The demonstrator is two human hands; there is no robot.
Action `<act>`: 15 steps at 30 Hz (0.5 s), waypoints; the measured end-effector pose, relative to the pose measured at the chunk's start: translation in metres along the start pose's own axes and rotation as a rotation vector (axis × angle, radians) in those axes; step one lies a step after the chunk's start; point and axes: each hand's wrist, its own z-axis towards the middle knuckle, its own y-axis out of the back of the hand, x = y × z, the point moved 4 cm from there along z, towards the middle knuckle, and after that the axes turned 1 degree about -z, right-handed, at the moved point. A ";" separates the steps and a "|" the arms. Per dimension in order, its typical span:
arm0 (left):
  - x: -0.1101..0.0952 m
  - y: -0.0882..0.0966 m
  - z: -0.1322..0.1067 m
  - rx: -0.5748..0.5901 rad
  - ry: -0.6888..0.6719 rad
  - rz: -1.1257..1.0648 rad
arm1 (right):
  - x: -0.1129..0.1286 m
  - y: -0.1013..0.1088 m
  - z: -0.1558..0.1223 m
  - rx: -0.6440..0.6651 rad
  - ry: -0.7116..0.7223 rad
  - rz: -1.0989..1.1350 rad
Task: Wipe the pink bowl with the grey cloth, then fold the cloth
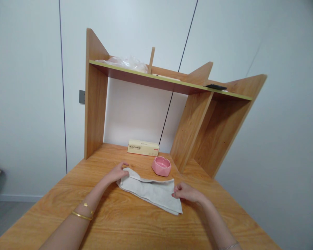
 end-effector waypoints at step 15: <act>-0.024 -0.003 -0.012 0.079 -0.240 0.471 | 0.033 0.001 -0.014 -0.440 0.066 -0.380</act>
